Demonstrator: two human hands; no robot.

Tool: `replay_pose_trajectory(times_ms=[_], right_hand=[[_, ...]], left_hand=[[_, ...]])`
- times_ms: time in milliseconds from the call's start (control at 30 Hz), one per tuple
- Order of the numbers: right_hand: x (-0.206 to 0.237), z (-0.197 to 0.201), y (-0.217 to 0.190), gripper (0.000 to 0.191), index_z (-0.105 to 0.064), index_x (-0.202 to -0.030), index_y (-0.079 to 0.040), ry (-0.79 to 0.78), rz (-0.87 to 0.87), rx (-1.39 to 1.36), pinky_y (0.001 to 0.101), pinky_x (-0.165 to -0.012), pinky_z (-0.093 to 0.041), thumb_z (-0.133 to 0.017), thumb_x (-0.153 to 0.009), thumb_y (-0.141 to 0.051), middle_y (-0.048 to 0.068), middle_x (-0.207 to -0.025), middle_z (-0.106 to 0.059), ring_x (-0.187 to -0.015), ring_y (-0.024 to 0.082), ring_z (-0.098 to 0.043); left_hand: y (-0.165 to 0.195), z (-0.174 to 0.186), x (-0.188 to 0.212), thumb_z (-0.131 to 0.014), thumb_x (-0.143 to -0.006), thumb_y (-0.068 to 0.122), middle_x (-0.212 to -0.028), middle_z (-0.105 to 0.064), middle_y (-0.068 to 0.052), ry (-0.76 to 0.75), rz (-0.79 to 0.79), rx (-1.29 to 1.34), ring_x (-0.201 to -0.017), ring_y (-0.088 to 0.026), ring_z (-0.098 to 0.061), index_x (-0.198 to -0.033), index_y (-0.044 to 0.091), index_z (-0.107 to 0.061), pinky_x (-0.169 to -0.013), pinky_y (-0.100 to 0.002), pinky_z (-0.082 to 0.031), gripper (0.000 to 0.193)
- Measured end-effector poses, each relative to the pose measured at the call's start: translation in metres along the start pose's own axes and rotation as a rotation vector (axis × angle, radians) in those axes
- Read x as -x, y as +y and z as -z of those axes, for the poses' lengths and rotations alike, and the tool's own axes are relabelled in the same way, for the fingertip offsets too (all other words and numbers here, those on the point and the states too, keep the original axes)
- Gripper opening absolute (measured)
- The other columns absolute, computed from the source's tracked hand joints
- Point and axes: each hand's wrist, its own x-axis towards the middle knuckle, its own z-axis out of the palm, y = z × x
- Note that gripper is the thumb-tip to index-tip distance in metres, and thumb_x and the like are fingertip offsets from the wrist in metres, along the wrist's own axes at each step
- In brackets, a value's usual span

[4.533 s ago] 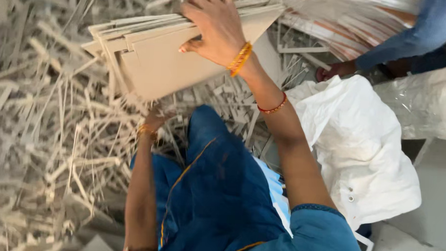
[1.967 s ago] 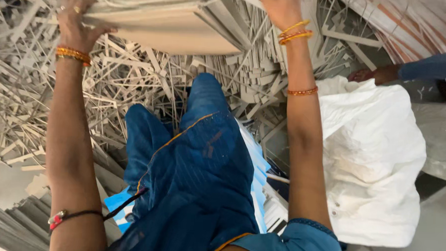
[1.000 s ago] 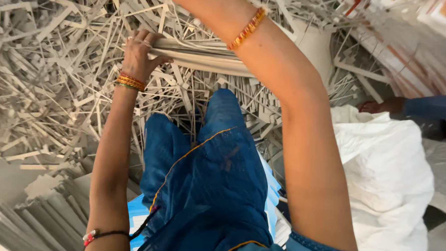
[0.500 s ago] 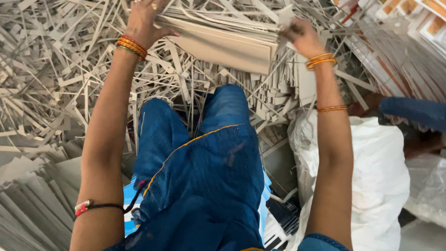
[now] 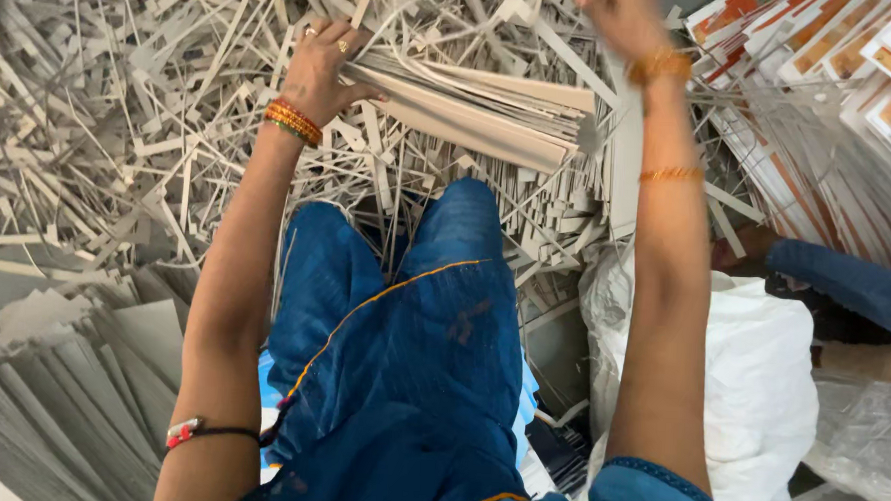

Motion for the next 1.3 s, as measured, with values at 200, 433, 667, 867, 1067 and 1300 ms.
replay_pose_trajectory(times_ms=[200, 433, 667, 867, 1067, 1300], right_hand=[[0.097, -0.026, 0.000, 0.074, -0.035, -0.164, -0.013, 0.595, -0.155, -0.829, 0.0470, -0.132, -0.021, -0.032, -0.111, -0.065, 0.017, -0.171, -0.034, -0.159, 0.036, -0.032], [0.105, -0.136, -0.040, 0.083, -0.034, -0.163, -0.010, 0.654, -0.787, -1.255, 0.0434, -0.125, -0.032, -0.053, -0.098, -0.059, 0.017, -0.163, -0.042, -0.151, 0.031, -0.041], [0.109, -0.148, -0.054, 0.099, -0.032, -0.162, -0.007, 0.741, -0.413, -1.234, 0.0398, -0.119, -0.044, -0.074, -0.085, -0.053, 0.017, -0.155, -0.050, -0.143, 0.027, -0.050], [0.103, -0.135, -0.070, 0.105, -0.036, -0.158, -0.006, 0.767, -0.293, -1.063, 0.0380, -0.111, -0.055, -0.099, -0.078, -0.031, 0.015, -0.143, -0.062, -0.129, 0.026, -0.064], [0.102, -0.141, -0.063, 0.106, -0.035, -0.155, -0.003, 0.769, -0.290, -1.080, 0.0373, -0.108, -0.056, -0.100, -0.074, -0.023, 0.014, -0.139, -0.063, -0.125, 0.024, -0.066], [0.104, -0.131, -0.068, 0.078, -0.051, -0.137, 0.000, 0.706, -0.336, -1.133, 0.0334, -0.095, -0.061, -0.098, -0.076, -0.019, 0.014, -0.120, -0.073, -0.109, 0.020, -0.072]], left_hand=[[-0.012, -0.012, -0.017, -0.096, -0.075, 0.043, -0.120, -0.063, -0.015, -0.047, -0.030, -0.043, -0.116, -0.038, -0.058, -0.124, 0.002, -0.065, -0.102, -0.049, -0.047, 0.071], [-0.016, -0.023, -0.049, -0.094, -0.071, 0.059, -0.143, -0.059, -0.018, -0.035, -0.018, -0.089, -0.122, -0.041, -0.058, -0.139, 0.001, -0.063, -0.098, -0.060, -0.040, 0.094], [-0.007, -0.016, -0.069, -0.080, -0.078, 0.075, -0.160, -0.048, -0.020, -0.138, 0.047, -0.023, -0.144, -0.041, -0.041, -0.152, 0.005, -0.059, -0.119, -0.065, -0.019, 0.104], [0.034, -0.025, -0.080, -0.052, -0.095, 0.086, -0.170, -0.031, -0.019, -0.284, 0.175, -0.121, -0.158, -0.037, -0.021, -0.166, 0.008, -0.033, -0.119, -0.071, 0.005, 0.107], [0.120, -0.060, -0.100, -0.079, -0.094, 0.060, -0.157, -0.044, -0.011, 0.059, -0.257, -0.159, -0.145, -0.033, -0.039, -0.153, 0.016, -0.055, -0.116, -0.057, -0.028, 0.078], [0.144, -0.091, -0.087, -0.085, -0.100, 0.026, -0.121, -0.067, 0.004, 0.143, -0.185, 0.080, -0.111, -0.020, -0.064, -0.121, 0.022, -0.075, -0.093, -0.034, -0.053, 0.024]])
